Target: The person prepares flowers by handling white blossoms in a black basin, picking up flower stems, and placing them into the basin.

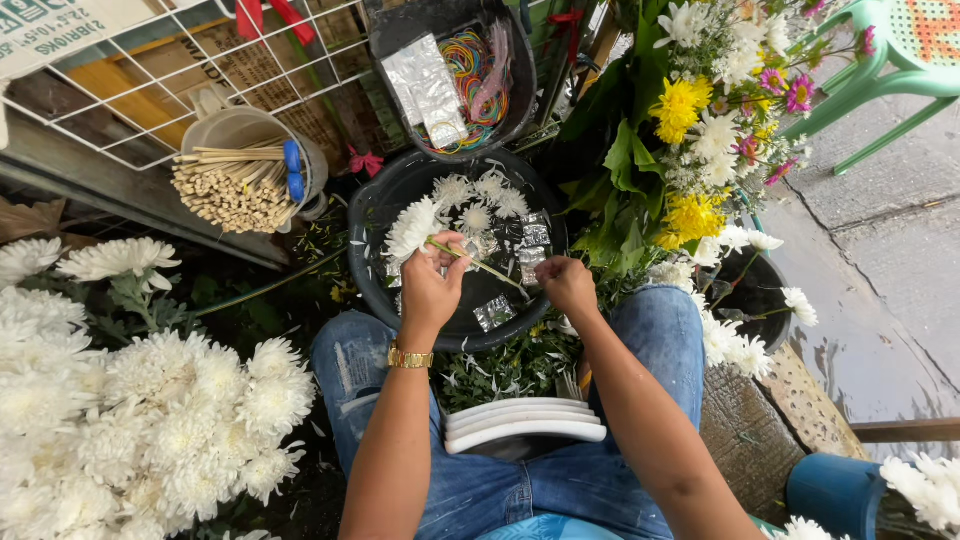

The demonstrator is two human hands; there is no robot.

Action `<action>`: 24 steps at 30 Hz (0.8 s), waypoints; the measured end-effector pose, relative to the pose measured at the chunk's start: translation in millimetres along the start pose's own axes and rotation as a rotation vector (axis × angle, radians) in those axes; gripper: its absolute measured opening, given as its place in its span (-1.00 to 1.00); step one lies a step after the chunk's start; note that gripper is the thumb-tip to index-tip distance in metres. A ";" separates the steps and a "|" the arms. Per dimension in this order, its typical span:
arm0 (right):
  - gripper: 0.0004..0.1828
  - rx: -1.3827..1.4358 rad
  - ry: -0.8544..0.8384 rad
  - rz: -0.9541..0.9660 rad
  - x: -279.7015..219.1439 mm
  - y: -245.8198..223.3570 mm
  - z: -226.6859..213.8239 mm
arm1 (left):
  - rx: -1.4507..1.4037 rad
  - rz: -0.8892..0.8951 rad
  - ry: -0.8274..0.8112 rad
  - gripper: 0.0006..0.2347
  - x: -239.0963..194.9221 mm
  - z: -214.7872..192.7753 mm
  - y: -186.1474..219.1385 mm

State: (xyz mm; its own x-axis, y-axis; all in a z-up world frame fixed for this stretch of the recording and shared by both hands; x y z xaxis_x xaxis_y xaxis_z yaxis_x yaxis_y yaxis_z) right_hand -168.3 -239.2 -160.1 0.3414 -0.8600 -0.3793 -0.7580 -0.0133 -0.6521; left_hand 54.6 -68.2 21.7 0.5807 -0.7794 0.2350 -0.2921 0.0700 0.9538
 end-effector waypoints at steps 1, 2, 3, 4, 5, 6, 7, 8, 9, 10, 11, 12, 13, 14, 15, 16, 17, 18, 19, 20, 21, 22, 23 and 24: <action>-0.88 -0.002 0.000 -0.002 -5.4 -5.5 -2.1 | -0.001 0.001 0.003 -0.75 0.2 -0.9 0.2; -0.88 0.003 -0.029 0.031 -10.8 -8.0 -1.5 | -0.024 0.001 0.003 -0.75 0.6 -1.8 0.4; -0.88 0.007 -0.059 0.063 -16.0 -11.1 -1.1 | -0.047 0.002 0.005 -0.75 1.2 -3.0 0.7; -0.88 0.003 -0.059 0.060 -19.6 -13.5 -1.4 | -0.049 0.002 0.010 -0.75 0.5 -3.4 0.7; -0.86 0.185 -0.113 0.093 -23.1 -13.2 3.7 | -0.057 -0.003 0.012 -0.75 0.5 -3.3 0.0; -0.83 0.368 -0.167 0.125 -26.9 -13.9 9.2 | -0.065 -0.009 0.013 -0.75 0.5 -3.1 -0.7; -0.83 0.367 -0.166 0.121 -32.9 -20.9 7.3 | -0.065 -0.006 0.016 -0.75 -1.2 -1.9 -3.2; -0.86 0.384 -0.192 0.030 -38.4 -36.1 6.1 | -0.055 -0.038 -0.013 -0.74 -2.6 2.5 -8.6; -0.89 0.402 -0.218 -0.062 -44.5 -52.0 5.3 | -0.044 -0.069 -0.043 -0.73 -3.3 6.3 -13.8; -0.89 0.404 -0.217 -0.066 -54.4 -67.2 -2.6 | -0.042 -0.065 -0.042 -0.73 -3.8 10.4 -14.0; -0.90 0.257 -0.172 -0.338 -69.7 -102.6 -17.9 | -0.009 -0.119 -0.113 -0.75 -7.0 21.9 -19.3; -0.90 0.106 -0.123 -0.608 -91.8 -136.7 -30.0 | 0.025 -0.173 -0.183 -0.77 -11.0 33.1 -24.6; -0.90 0.105 -0.122 -0.614 -95.4 -150.7 -39.9 | 0.024 -0.168 -0.179 -0.77 -11.4 35.6 -22.8; -0.92 0.125 -0.087 -0.778 -108.3 -175.3 -54.8 | 0.084 -0.190 -0.260 -0.78 -13.6 45.3 -23.4; -0.93 0.147 -0.048 -0.942 -123.3 -197.6 -70.6 | 0.145 -0.210 -0.343 -0.79 -16.1 55.5 -23.8; -0.93 0.147 -0.044 -0.946 -114.8 -201.9 -80.9 | 0.146 -0.205 -0.343 -0.79 -14.5 50.7 -18.7; -0.93 0.212 0.035 -0.991 -109.0 -207.3 -100.3 | -0.005 -0.228 -0.372 -0.77 -12.9 50.3 -14.4; -0.93 0.276 0.114 -1.036 -104.2 -212.0 -119.9 | -0.157 -0.250 -0.402 -0.75 -11.6 49.8 -9.1; -0.93 0.271 0.124 -1.050 -86.7 -196.4 -108.4 | -0.159 -0.233 -0.401 -0.75 -10.8 48.8 -9.0; -0.94 0.312 0.190 -0.962 -62.0 -175.2 -103.2 | -0.473 -0.266 -0.332 -0.74 -9.1 45.1 -8.7; -0.94 0.346 0.263 -0.878 -35.8 -154.3 -104.3 | -0.796 -0.289 -0.268 -0.72 -4.1 45.8 -7.2; -0.94 0.336 0.282 -0.896 -68.9 -172.2 -87.8 | -0.805 -0.264 -0.277 -0.72 -5.4 47.0 -24.3; -0.88 0.686 -0.017 -0.630 -81.4 -170.9 -55.5 | -0.881 -0.243 -0.139 -0.69 -0.4 44.6 -46.8; -0.81 1.019 -0.321 -0.349 -110.0 -172.2 -13.6 | -0.957 -0.226 -0.001 -0.66 4.6 44.8 -70.4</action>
State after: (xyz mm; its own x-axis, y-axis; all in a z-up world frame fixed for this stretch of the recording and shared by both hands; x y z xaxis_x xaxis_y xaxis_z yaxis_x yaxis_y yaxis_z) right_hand -82.9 -149.2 2.8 0.6847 -0.7178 -0.1265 0.1648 0.3216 -0.9324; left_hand 43.8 -104.6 -52.7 0.5465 -0.8370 0.0286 0.5649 0.3936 0.7253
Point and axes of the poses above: each hand's wrist, its own x-axis towards the middle knuckle, its own z-axis out of the palm, y = z × x, the point moved 9 cm from there along x, towards the middle knuckle, and after that the axes turned 2 degrees about -y, right-handed, at the moved point
